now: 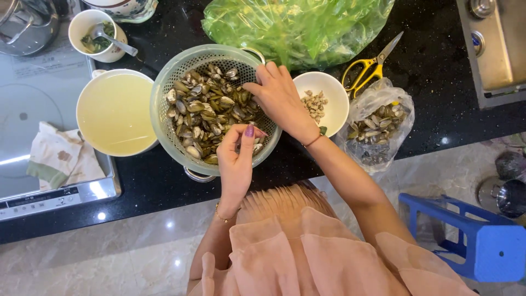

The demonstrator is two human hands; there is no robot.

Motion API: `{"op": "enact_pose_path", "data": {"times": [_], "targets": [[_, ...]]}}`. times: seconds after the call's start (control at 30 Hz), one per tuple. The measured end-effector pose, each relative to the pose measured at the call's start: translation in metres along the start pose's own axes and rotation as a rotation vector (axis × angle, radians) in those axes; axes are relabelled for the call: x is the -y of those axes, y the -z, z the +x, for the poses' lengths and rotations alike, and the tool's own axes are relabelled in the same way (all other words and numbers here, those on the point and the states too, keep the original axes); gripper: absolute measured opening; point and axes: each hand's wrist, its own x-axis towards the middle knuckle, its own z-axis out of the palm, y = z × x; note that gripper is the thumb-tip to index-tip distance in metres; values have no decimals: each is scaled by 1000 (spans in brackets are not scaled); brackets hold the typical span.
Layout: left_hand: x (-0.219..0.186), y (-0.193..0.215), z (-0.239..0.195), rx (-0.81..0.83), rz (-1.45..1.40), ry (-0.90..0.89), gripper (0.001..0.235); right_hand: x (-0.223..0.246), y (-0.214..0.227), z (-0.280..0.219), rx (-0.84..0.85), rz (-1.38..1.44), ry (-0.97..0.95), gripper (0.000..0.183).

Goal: Shucking and cleaning small shellfish by hand at a kitchen counter and rinsing them in a sink.

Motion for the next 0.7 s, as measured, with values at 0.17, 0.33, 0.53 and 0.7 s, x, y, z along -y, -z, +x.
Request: {"op": "enact_pose_path", "data": {"times": [0.17,0.33,0.53,0.7], "targets": [[5,2,3,11,-106,-56,17,-4,-9,3,26,-86,9,14],[5,1,7,9,-102,-47,15,-7,-12,0,2,-116,19,9],[1,8,9,3,-123,-66,14,-6,-10,0,1,-151,17,9],[9,20,11,-87,-114,-79,13,3,7,-4,-92,-119,17,12]]}}
